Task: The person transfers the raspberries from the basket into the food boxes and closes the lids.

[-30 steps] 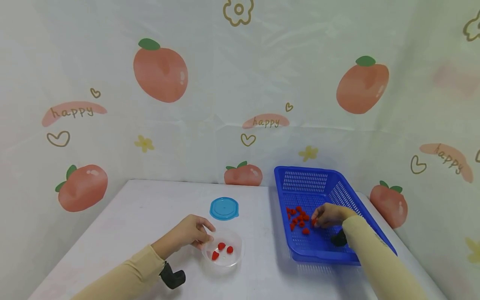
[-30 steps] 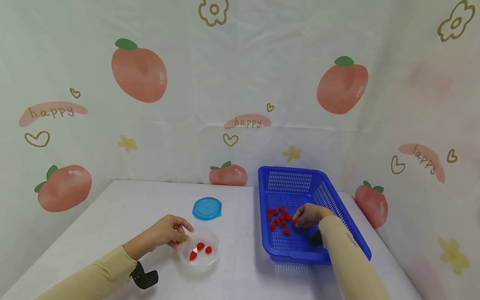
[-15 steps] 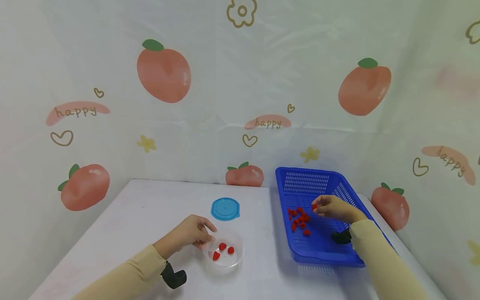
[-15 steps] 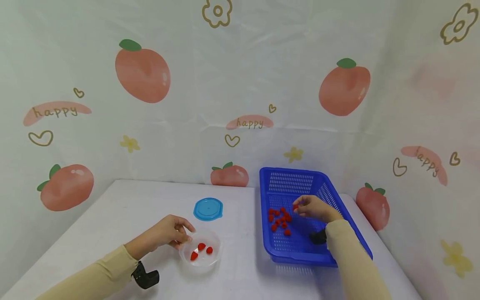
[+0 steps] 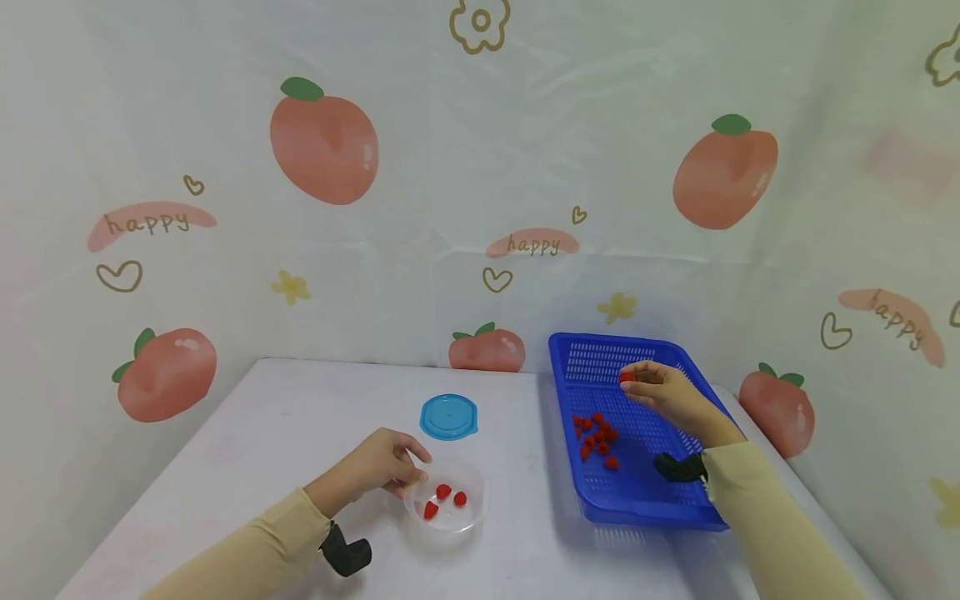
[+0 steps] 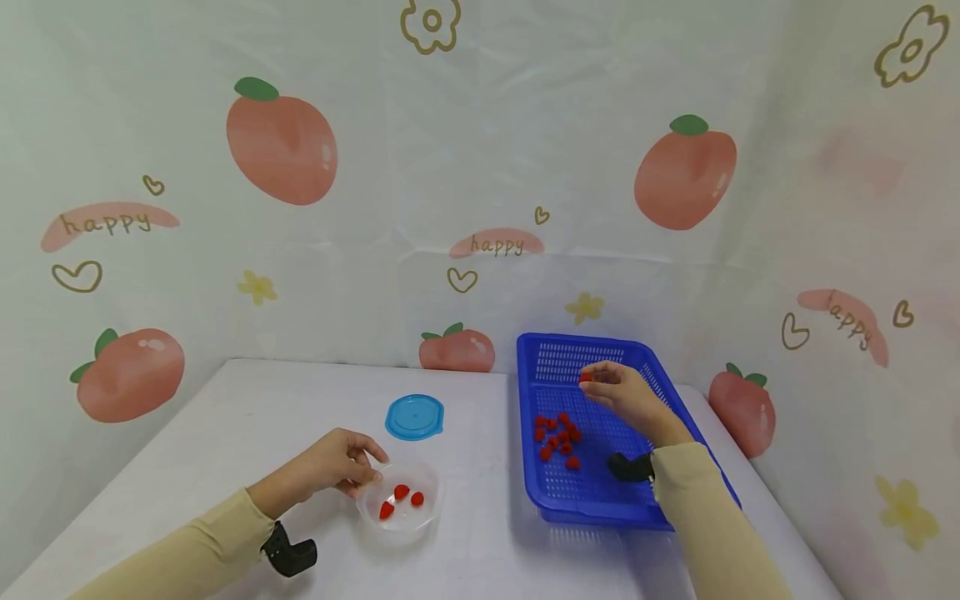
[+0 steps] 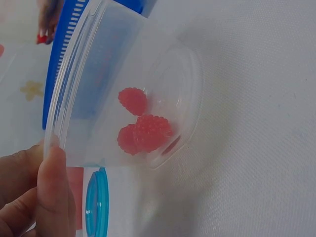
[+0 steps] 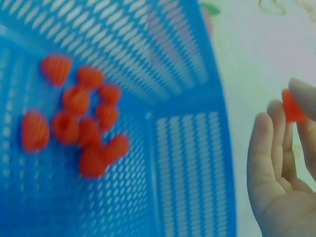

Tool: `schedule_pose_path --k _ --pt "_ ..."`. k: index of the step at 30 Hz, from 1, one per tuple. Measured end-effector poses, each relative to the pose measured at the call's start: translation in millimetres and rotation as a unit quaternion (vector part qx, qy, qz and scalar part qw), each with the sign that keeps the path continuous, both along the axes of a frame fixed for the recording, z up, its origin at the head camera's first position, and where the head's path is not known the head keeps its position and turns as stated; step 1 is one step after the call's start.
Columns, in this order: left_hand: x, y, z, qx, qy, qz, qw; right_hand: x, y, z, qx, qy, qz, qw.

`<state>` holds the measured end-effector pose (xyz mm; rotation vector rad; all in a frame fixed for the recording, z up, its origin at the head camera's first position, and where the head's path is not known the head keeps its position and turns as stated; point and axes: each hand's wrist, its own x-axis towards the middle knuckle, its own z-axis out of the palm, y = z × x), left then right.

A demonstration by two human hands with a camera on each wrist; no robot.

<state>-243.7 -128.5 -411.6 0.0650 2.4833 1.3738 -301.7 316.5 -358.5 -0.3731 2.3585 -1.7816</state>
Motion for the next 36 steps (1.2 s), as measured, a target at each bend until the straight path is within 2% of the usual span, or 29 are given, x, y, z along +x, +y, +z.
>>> schedule_pose_path --k 8,12,19,24,29,36 --pt "0.3 0.3 0.5 -0.004 0.0 0.004 1.0 14.0 -23 18.2 -0.087 0.014 -0.001 0.9961" --pt "-0.1 -1.0 0.5 0.0 0.001 -0.003 1.0 20.6 -38 23.2 -0.106 0.025 -0.005 0.994" --pt "-0.3 -1.0 -0.8 -0.002 0.004 -0.005 1.0 34.9 -67 32.9 -0.131 0.015 -0.014 0.9912" --pt "0.3 -0.6 -0.8 -0.006 0.005 -0.003 1.0 44.4 -87 36.0 -0.135 0.015 -0.003 0.9908" --pt "-0.3 -0.8 -1.7 -0.004 0.004 -0.003 1.0 53.2 -104 34.7 -0.131 0.025 0.028 0.9907" --pt "-0.9 -1.0 -2.5 -0.003 0.004 -0.005 1.0 65.8 -127 28.9 -0.09 0.033 0.04 0.9946"
